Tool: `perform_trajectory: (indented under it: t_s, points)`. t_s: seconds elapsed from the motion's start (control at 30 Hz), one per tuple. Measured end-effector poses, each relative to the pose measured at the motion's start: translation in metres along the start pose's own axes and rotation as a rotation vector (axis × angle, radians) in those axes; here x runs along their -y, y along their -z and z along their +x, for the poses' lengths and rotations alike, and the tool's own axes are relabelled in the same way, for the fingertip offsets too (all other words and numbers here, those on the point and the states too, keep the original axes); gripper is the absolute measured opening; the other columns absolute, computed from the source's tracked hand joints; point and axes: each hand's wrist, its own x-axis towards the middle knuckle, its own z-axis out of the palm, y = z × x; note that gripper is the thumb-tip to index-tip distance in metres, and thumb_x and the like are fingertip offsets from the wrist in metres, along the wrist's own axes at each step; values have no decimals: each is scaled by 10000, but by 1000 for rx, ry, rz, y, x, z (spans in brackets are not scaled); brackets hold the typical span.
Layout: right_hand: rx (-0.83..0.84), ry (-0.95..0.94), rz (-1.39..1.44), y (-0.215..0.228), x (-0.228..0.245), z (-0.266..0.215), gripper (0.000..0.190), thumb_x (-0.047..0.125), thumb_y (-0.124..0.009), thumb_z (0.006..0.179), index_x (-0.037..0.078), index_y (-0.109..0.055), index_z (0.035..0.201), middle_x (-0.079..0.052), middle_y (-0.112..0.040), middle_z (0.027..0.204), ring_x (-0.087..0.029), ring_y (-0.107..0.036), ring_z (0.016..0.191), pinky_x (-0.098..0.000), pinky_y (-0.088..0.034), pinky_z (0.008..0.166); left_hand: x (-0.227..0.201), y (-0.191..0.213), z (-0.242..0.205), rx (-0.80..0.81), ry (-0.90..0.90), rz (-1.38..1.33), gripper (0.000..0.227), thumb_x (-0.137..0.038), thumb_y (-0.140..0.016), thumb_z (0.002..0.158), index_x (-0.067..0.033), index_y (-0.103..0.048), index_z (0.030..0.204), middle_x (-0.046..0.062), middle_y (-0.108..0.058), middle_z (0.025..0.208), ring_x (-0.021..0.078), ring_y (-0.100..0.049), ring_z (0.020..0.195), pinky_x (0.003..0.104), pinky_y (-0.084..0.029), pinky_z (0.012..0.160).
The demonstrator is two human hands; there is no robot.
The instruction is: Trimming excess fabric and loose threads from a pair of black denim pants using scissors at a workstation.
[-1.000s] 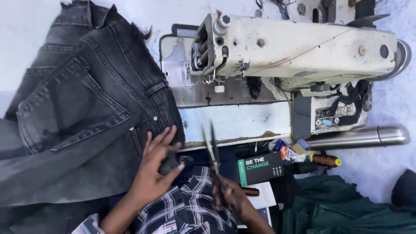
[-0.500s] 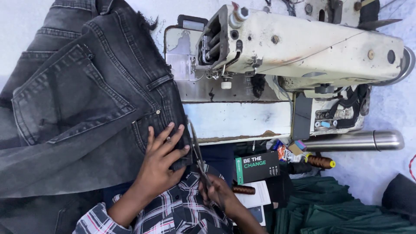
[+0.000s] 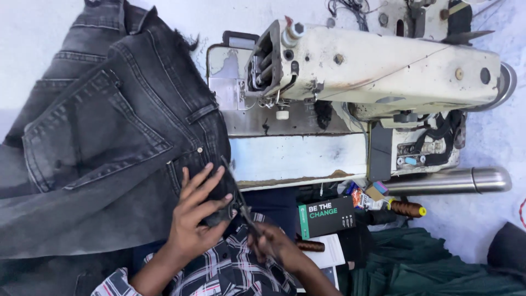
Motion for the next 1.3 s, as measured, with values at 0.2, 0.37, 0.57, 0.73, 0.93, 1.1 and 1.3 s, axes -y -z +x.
perform_trajectory:
  t_s: [0.2, 0.37, 0.57, 0.73, 0.93, 1.1, 1.3]
  points:
    - [173, -66, -65, 23, 18, -24, 963, 936, -518, 780, 14, -597, 1048, -30, -563, 745, -138, -577, 665, -282, -448, 605, -9, 0, 9, 25, 25, -11, 282, -123, -807, 676, -63, -790, 951, 179, -614, 1425, 381, -464, 1447, 624, -41, 1255]
    - [139, -11, -137, 32, 17, -48, 977, 930, -506, 791, -1, -615, 1070, -38, -568, 728, -138, -582, 657, -280, -463, 611, -35, 10, 25, -27, 33, -35, 226, -160, -832, 731, -71, -788, 933, 163, -650, 1391, 365, -493, 1447, 611, -41, 1277]
    - [7, 148, -131, 0, 25, -8, 732, 718, -593, 875, 14, -619, 1074, -31, -602, 797, -120, -589, 690, -283, -493, 624, -48, 14, 28, -46, 46, -7, 227, -167, -835, 741, -64, -784, 936, 164, -659, 1378, 363, -499, 1447, 616, -35, 1278]
    - [119, -77, -269, -2, 31, -14, 350, 356, -711, 1010, 19, -618, 992, -55, -593, 811, -106, -545, 699, -270, -452, 617, -45, 5, 38, 28, 62, 42, 241, -158, -816, 726, -55, -785, 941, 170, -635, 1402, 365, -486, 1442, 640, -31, 1256]
    - [70, -54, -660, 103, -29, -93, 238, 261, -785, 971, 46, -704, 1034, -34, -662, 792, -91, -635, 645, -257, -506, 554, -6, -13, 27, 89, 144, 106, 300, -175, -820, 698, -64, -796, 976, 167, -607, 1422, 357, -453, 1442, 652, -36, 1234]
    - [140, -27, 36, 117, -52, -111, 710, 690, -745, 859, -4, -639, 970, -62, -589, 674, -141, -635, 580, -252, -444, 503, 4, -11, 15, 44, 44, 64, 363, -150, -813, 682, -114, -793, 1042, 128, -605, 1359, 367, -442, 1436, 653, -35, 1247]
    - [-26, -9, -84, 29, -15, -24, 506, 450, -697, 797, 34, -592, 1063, -17, -565, 809, -125, -545, 698, -281, -448, 616, 11, -13, 12, 73, -10, 112, 426, -118, -819, 624, -139, -801, 1049, 71, -606, 1107, 333, -526, 1306, 691, -71, 1236]
